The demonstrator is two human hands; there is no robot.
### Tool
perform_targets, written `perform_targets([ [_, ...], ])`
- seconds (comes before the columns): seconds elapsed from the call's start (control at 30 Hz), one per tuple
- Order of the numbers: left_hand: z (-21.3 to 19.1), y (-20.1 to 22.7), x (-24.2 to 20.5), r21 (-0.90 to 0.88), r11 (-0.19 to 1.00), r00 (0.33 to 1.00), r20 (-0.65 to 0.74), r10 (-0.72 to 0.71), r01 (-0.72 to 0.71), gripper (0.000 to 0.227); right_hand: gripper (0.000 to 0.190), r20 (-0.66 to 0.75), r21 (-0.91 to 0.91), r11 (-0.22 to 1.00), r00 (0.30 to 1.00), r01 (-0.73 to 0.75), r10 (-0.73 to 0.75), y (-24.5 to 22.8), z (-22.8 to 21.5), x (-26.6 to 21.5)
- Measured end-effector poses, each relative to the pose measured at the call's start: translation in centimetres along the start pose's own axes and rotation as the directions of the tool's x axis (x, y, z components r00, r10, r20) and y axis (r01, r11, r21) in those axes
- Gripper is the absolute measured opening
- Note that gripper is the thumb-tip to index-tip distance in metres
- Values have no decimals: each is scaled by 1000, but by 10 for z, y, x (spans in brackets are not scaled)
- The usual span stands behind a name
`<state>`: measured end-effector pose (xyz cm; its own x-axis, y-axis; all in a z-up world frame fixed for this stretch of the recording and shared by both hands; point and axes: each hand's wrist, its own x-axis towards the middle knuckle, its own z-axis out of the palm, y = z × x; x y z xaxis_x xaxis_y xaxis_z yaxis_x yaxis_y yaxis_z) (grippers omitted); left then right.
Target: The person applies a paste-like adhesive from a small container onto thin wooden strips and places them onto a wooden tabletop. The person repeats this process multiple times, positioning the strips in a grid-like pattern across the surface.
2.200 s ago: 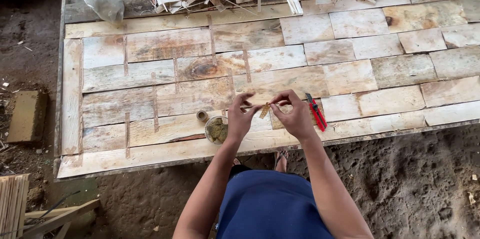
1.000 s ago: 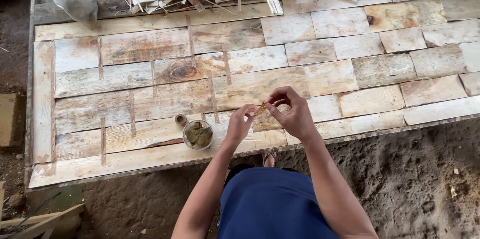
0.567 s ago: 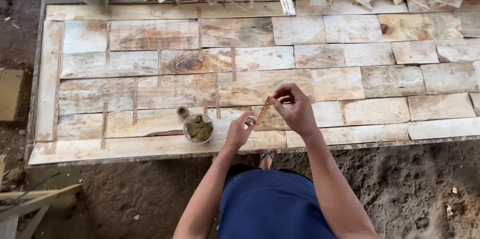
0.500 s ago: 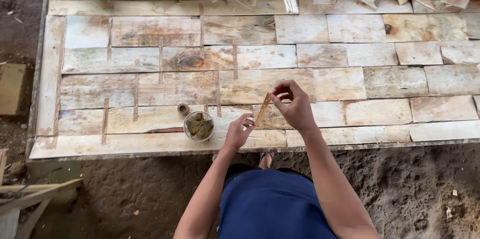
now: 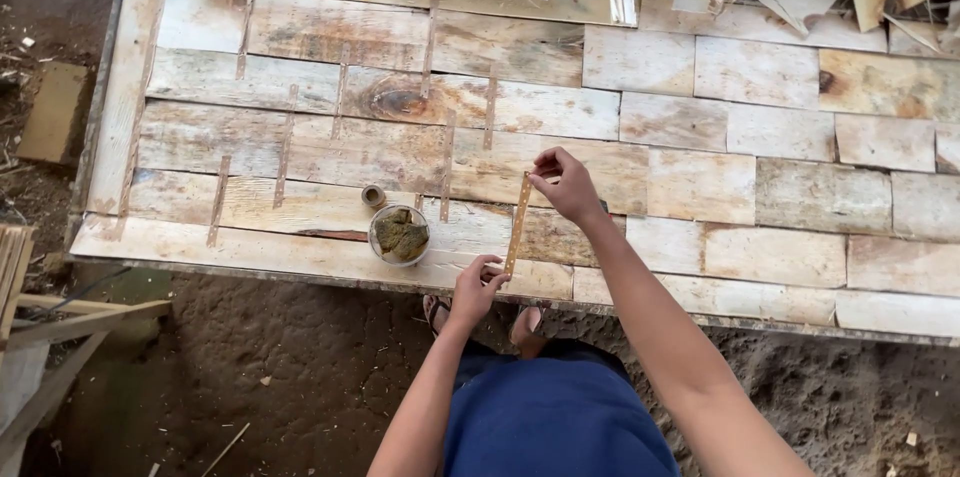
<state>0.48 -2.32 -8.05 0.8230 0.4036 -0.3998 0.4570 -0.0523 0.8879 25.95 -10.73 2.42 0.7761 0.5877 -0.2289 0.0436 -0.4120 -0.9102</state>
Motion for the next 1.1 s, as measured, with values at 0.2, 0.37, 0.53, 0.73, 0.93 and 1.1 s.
perform_targets([
  [0.2, 16, 8, -5, 0, 982, 981, -21, -190, 191, 41, 36, 108, 43, 991, 987, -124, 119, 65, 20, 37],
  [0.37, 24, 3, -3, -15, 973, 972, -44, -230, 229, 36, 35, 137, -72, 981, 972, -182, 190, 114, 38, 67],
  [0.53, 30, -6, 4, -62, 964, 963, -58, -262, 259, 35, 32, 119, -171, 967, 970, -189, 211, 124, 48, 81],
  [0.73, 27, -9, 6, -100, 950, 951, -55, -303, 297, 36, 32, 152, -202, 959, 961, -197, 230, 122, 53, 82],
  [0.93, 23, -14, 13, -93, 951, 955, -8, -298, 296, 36, 31, 144, -135, 974, 969, -180, 199, 113, 50, 76],
  [1.1, 23, -20, 15, -107, 952, 957, -19, -290, 287, 35, 32, 97, -172, 972, 979, -163, 181, 126, 50, 74],
])
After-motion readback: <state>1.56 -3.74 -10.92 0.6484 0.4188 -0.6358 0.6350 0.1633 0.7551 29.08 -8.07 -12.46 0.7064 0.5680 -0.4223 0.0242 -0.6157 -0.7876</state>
